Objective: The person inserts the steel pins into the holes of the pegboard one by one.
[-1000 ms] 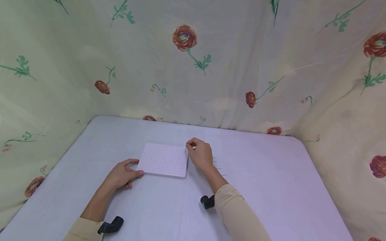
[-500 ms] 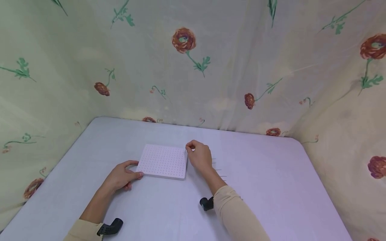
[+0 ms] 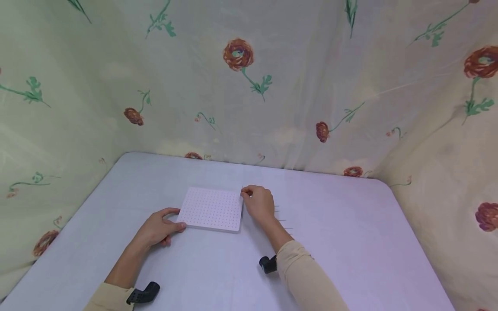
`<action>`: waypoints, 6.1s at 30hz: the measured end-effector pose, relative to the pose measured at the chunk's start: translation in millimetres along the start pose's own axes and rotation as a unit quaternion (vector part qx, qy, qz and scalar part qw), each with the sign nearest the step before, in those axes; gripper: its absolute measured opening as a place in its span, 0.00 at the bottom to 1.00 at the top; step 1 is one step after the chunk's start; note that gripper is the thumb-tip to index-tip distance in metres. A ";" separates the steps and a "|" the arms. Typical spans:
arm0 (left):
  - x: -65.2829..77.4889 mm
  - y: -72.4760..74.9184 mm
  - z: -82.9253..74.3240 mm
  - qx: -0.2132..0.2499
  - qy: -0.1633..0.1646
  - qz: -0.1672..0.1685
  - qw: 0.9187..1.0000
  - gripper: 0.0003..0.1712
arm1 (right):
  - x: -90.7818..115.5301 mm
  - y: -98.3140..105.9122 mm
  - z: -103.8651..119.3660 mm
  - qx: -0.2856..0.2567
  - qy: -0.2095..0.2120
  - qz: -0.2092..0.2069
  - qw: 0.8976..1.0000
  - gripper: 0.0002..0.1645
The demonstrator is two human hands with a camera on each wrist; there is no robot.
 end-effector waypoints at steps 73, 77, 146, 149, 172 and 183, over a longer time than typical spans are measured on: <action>2.9 -0.9 -2.3 -0.005 0.000 0.021 1.000 0.39 | 140.1 67.4 -164.0 0.016 -0.076 0.141 0.987 0.14; 3.4 -1.5 -2.7 -0.006 -0.004 0.025 1.000 0.39 | 141.5 63.0 -165.5 0.025 -0.079 0.142 0.986 0.12; -5.0 -1.4 0.2 0.014 -0.021 0.025 0.999 0.39 | 113.4 79.1 -96.5 0.060 0.145 0.072 0.985 0.09; -3.6 -2.0 1.1 0.016 -0.021 0.026 0.999 0.39 | 107.6 83.7 -95.5 0.044 0.127 0.050 0.990 0.08; -1.2 -2.7 2.7 0.009 -0.013 0.016 1.000 0.39 | 74.8 78.0 -83.7 -0.148 0.052 0.080 0.984 0.12; 0.6 -2.4 0.3 0.011 -0.021 0.021 0.999 0.38 | 62.2 70.9 -64.8 -0.246 0.040 0.100 0.963 0.13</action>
Point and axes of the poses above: each hand's wrist, its own x-axis away from the middle knuckle, its own y-axis out of the back of the hand, z = x × y, the point moved 9 cm from there along -x, towards the middle knuckle, and after that the axes turned 15 degrees about x, right-handed, at the moved point
